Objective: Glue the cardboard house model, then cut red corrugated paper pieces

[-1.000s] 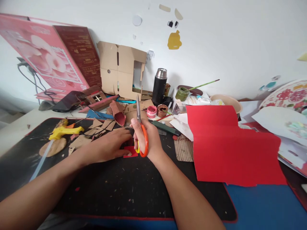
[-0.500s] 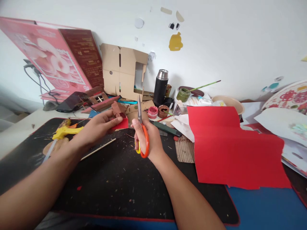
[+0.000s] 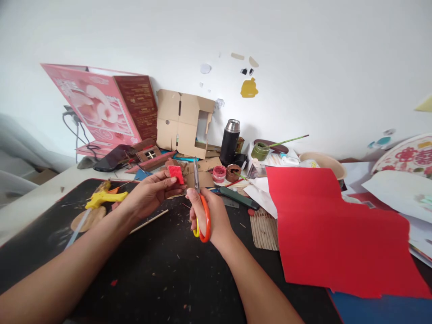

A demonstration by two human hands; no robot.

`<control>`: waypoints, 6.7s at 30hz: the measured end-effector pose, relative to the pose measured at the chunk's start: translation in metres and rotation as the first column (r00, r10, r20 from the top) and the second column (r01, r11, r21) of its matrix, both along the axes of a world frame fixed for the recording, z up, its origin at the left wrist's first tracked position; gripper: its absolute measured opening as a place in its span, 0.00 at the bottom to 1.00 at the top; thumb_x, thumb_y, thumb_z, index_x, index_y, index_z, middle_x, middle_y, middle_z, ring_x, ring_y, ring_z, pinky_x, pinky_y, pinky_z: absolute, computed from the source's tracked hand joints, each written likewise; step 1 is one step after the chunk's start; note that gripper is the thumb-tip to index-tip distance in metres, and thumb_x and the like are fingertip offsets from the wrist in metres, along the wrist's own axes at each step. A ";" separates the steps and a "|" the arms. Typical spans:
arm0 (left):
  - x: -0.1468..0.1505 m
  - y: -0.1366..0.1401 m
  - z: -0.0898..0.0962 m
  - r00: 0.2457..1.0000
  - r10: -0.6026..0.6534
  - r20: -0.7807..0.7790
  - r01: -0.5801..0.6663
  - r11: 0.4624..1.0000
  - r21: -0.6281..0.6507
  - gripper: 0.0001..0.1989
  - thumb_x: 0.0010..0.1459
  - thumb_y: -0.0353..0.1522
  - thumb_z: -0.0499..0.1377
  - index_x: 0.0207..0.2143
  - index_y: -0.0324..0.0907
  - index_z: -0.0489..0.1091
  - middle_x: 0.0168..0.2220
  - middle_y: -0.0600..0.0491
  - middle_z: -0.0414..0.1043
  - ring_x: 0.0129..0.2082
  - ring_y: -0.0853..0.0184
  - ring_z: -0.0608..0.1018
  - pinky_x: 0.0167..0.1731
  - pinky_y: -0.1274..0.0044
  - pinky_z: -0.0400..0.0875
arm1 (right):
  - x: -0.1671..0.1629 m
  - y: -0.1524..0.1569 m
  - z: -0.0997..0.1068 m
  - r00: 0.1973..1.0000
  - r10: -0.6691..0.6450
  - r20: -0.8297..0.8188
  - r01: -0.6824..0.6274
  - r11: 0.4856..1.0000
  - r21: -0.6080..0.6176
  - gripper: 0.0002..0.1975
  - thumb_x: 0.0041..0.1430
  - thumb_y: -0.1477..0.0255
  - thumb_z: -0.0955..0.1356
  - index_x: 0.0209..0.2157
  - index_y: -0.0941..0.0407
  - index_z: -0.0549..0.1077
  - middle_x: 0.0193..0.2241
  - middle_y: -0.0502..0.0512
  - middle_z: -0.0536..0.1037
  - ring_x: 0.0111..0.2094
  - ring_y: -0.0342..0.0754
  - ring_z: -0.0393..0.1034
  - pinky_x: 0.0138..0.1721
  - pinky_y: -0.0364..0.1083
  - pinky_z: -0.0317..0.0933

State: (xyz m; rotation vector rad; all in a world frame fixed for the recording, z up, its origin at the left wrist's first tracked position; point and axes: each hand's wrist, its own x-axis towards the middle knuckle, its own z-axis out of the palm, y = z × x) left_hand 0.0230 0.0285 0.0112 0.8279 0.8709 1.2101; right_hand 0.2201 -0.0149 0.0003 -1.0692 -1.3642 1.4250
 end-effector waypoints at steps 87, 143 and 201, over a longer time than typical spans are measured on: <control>0.011 -0.019 0.013 0.985 0.072 -0.157 -0.028 0.964 0.263 0.22 0.56 0.45 0.74 0.40 0.42 0.70 0.21 0.60 0.75 0.15 0.72 0.73 0.15 0.81 0.66 | -0.003 -0.013 -0.009 0.969 0.084 0.234 -0.124 0.979 0.163 0.23 0.74 0.47 0.66 0.37 0.52 0.68 0.26 0.48 0.76 0.21 0.45 0.75 0.24 0.42 0.65; 0.013 -0.018 0.010 0.987 0.080 -0.141 -0.046 0.972 0.233 0.22 0.54 0.44 0.75 0.40 0.43 0.69 0.20 0.60 0.74 0.14 0.71 0.72 0.14 0.81 0.63 | -0.003 -0.014 0.000 0.949 0.052 0.310 -0.119 0.972 0.202 0.22 0.74 0.48 0.66 0.35 0.52 0.67 0.25 0.48 0.77 0.20 0.46 0.75 0.25 0.42 0.66; 0.016 -0.017 0.007 0.992 0.067 -0.110 -0.045 0.980 0.194 0.21 0.53 0.42 0.74 0.37 0.42 0.69 0.20 0.60 0.74 0.15 0.71 0.73 0.13 0.82 0.64 | -0.004 -0.014 0.005 0.919 0.013 0.394 -0.088 0.981 0.171 0.21 0.75 0.50 0.65 0.37 0.52 0.70 0.21 0.47 0.73 0.16 0.43 0.68 0.20 0.42 0.59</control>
